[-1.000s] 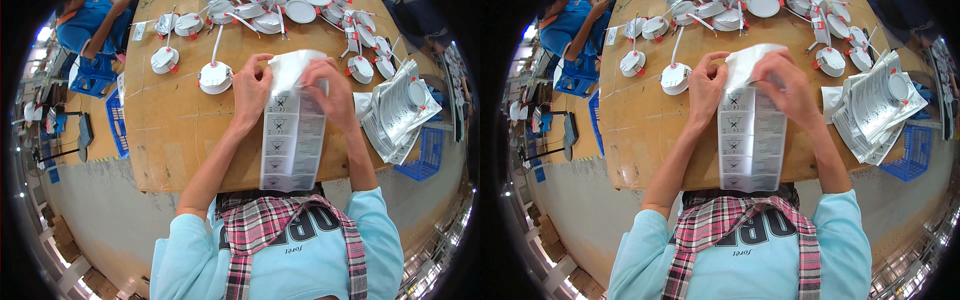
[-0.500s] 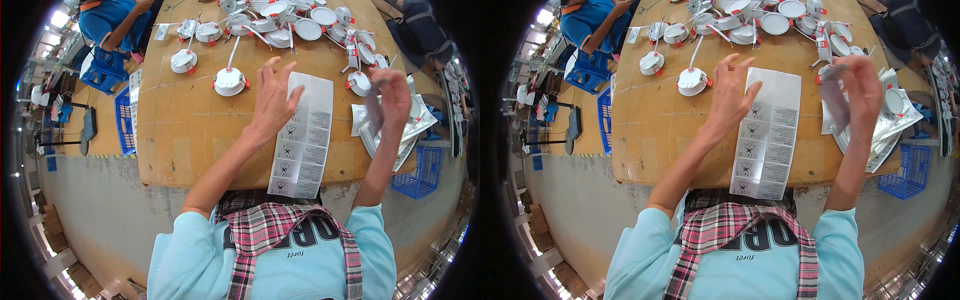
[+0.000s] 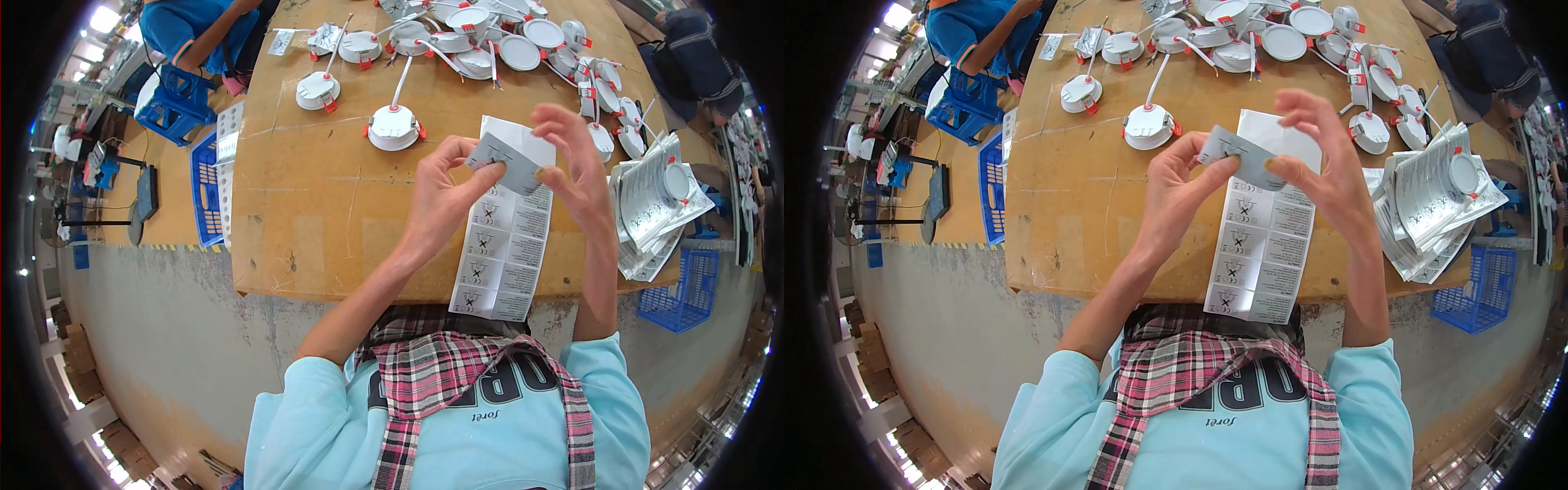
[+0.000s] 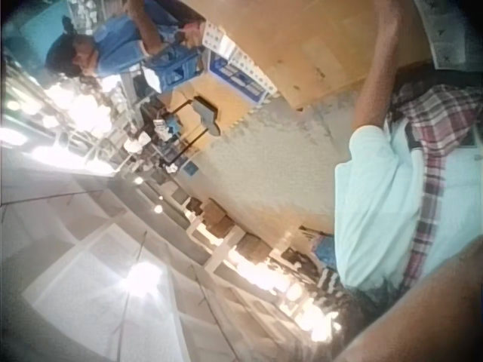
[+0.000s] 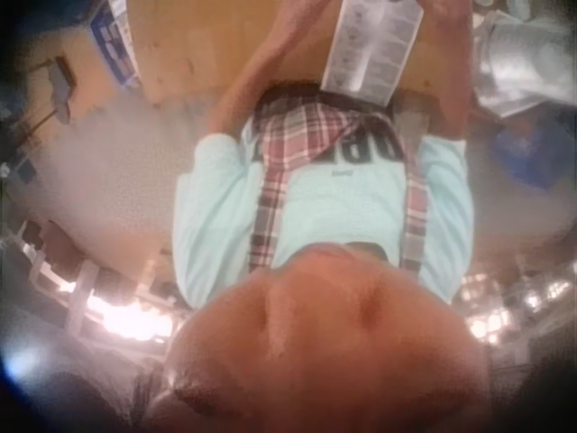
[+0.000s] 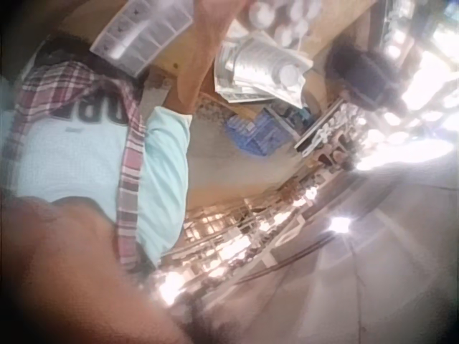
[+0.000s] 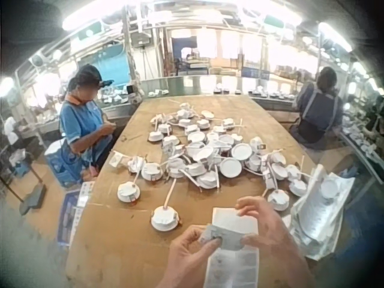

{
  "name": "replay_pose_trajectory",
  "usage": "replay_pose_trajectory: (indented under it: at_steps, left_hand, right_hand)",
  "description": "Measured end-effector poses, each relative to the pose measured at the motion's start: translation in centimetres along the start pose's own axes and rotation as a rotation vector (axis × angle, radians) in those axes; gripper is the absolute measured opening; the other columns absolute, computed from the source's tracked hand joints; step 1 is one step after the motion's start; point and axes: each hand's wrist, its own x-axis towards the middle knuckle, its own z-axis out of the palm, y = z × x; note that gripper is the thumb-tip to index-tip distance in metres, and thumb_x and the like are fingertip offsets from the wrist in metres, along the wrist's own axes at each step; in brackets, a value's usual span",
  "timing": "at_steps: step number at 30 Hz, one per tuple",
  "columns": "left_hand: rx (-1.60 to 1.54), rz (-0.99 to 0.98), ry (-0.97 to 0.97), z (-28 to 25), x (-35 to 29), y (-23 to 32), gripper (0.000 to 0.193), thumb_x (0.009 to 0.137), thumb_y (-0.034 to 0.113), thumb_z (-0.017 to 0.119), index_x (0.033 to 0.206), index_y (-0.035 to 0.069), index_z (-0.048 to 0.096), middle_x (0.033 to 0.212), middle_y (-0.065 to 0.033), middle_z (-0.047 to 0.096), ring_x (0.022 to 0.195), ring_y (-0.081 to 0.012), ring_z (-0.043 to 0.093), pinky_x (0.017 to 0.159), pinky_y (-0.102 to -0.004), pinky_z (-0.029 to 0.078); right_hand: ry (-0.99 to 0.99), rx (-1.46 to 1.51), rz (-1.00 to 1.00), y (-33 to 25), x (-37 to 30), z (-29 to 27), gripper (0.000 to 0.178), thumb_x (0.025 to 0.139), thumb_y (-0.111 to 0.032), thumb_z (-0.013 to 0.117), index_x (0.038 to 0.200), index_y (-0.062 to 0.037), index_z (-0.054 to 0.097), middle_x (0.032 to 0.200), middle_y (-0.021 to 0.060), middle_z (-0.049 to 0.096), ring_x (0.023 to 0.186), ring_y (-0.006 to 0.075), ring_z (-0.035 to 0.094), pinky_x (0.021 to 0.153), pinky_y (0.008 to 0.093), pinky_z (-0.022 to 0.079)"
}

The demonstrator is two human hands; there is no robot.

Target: Apply labels and assemble components for circular LED light fixtures at an assembly station.

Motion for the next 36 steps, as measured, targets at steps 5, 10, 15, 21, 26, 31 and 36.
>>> replay_pose_trajectory:
  at_steps: [5,10,15,21,26,31,36]
  left_hand:
    - [-0.157,-0.050,0.049,-0.8,-0.8,-0.8,0.022,0.079,0.017,0.072,0.089,0.002,0.061,0.090,-0.0056,0.063,0.093,-0.0132,0.054,0.090,-0.0351,0.040]
    - [0.409,0.174,0.179,-3.1,-0.3,-0.5,0.049,0.075,0.019,0.074,0.114,-0.001,0.052,0.109,-0.0130,0.055,0.106,-0.0212,0.050,0.094,-0.0384,0.037]
    - [1.143,0.284,0.314,-7.9,2.0,-2.9,0.068,0.075,0.023,0.074,0.128,-0.003,0.039,0.125,-0.0162,0.042,0.118,-0.0299,0.041,0.100,-0.0419,0.032]
    - [1.186,0.153,0.173,-7.2,-0.9,-2.9,0.074,0.074,0.025,0.074,0.132,-0.003,0.036,0.125,-0.0174,0.042,0.119,-0.0328,0.040,0.102,-0.0430,0.029]
    - [0.752,0.074,0.162,-7.4,-2.3,0.5,0.084,0.074,0.037,0.073,0.135,-0.004,0.032,0.125,-0.0188,0.042,0.121,-0.0296,0.040,0.103,-0.0444,0.027]
    - [-0.017,-0.200,0.062,-7.0,0.4,3.1,0.092,0.078,0.050,0.067,0.136,-0.010,0.028,0.127,-0.0175,0.042,0.121,-0.0250,0.042,0.101,-0.0372,0.031]
    - [-0.240,-0.347,-0.157,-7.8,1.8,2.4,0.046,0.091,0.032,0.057,0.120,-0.004,0.053,0.108,-0.0107,0.060,0.102,-0.0155,0.057,0.092,-0.0352,0.044]
  right_hand:
    - [-0.226,-0.025,0.330,2.1,-1.1,-0.8,0.022,0.079,-0.012,0.070,0.095,0.0000,0.061,0.087,0.0010,0.062,0.082,0.0112,0.055,0.077,0.0267,0.045]
    - [-0.084,-0.101,0.353,2.2,-0.2,-0.8,0.015,0.081,-0.009,0.068,0.090,0.0013,0.062,0.079,0.0003,0.062,0.075,0.0067,0.055,0.069,0.0216,0.045]
    - [-0.078,-0.115,0.398,2.0,0.7,-0.2,0.019,0.081,-0.011,0.068,0.093,0.0027,0.064,0.081,0.0021,0.064,0.076,0.0068,0.057,0.069,0.0210,0.045]
    - [-0.148,0.031,0.463,2.0,2.1,0.8,0.025,0.082,-0.016,0.069,0.096,0.0049,0.065,0.083,0.0037,0.065,0.076,0.0076,0.059,0.069,0.0207,0.046]
    - [-0.220,0.028,0.446,1.6,2.6,1.5,0.025,0.082,-0.017,0.068,0.095,0.0043,0.066,0.081,0.0038,0.065,0.076,0.0079,0.059,0.068,0.0214,0.046]
    - [-0.348,-0.043,0.379,0.3,2.8,2.9,0.024,0.081,-0.017,0.067,0.093,0.0040,0.067,0.080,0.0046,0.065,0.075,0.0093,0.059,0.068,0.0239,0.047]
    - [-0.379,-0.090,0.340,-0.2,2.6,3.7,0.025,0.081,-0.016,0.067,0.095,0.0046,0.066,0.080,0.0060,0.065,0.076,0.0106,0.060,0.068,0.0245,0.048]
